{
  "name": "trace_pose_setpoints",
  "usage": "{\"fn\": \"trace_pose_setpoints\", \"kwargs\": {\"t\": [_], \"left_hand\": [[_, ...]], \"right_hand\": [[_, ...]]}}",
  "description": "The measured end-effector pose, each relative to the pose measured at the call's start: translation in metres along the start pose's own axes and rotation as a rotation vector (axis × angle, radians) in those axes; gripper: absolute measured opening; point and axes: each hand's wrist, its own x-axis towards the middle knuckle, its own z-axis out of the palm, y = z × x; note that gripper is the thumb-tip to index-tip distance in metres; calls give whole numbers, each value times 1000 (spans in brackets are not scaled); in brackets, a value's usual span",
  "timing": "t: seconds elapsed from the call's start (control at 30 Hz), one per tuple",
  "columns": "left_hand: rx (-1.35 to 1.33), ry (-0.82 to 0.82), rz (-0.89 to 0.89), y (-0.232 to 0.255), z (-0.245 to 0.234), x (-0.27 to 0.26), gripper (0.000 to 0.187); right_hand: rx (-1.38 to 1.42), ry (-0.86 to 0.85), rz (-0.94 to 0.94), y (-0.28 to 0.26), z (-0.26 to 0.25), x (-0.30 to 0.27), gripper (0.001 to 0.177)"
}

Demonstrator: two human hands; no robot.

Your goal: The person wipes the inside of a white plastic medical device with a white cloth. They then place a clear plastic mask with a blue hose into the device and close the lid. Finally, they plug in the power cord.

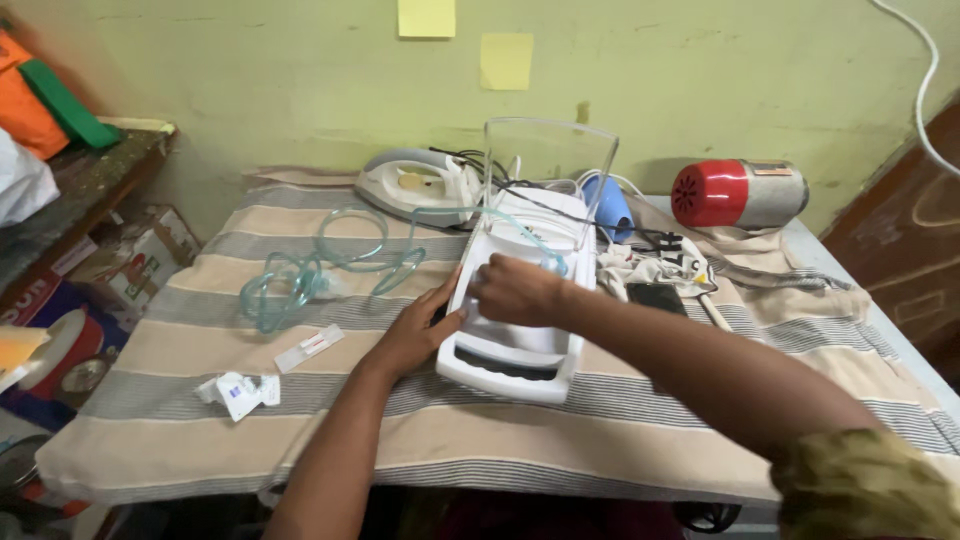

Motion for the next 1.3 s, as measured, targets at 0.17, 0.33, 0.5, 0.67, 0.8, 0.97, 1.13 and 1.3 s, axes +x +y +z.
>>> {"fn": "trace_pose_setpoints", "kwargs": {"t": [0.17, 0.33, 0.5, 0.67, 0.8, 0.97, 1.13, 1.3], "left_hand": [[-17, -11, -50, 11, -3, 3, 76], [29, -14, -78, 16, -2, 1, 81], [75, -75, -168, 17, -2, 1, 95], [16, -69, -170, 7, -3, 2, 98], [-71, -80, -105, -11, 1, 5, 99], [144, -207, -382, -20, -2, 32, 116], [-109, -210, -427, -12, -11, 46, 103], [-334, -45, -458, 10, 4, 74, 96]], "right_hand": [[9, 10, 104, 1, -6, -20, 19], [-23, -199, 191, -7, -10, -49, 16], [102, -128, 147, 2, -15, -24, 18], [104, 137, 117, 4, -16, -15, 20], [140, -198, 242, -6, -12, -30, 18], [156, -275, 286, -9, -12, -42, 13], [139, -224, 226, 1, 0, -29, 16], [208, 371, 417, -21, 7, -39, 8]]}}
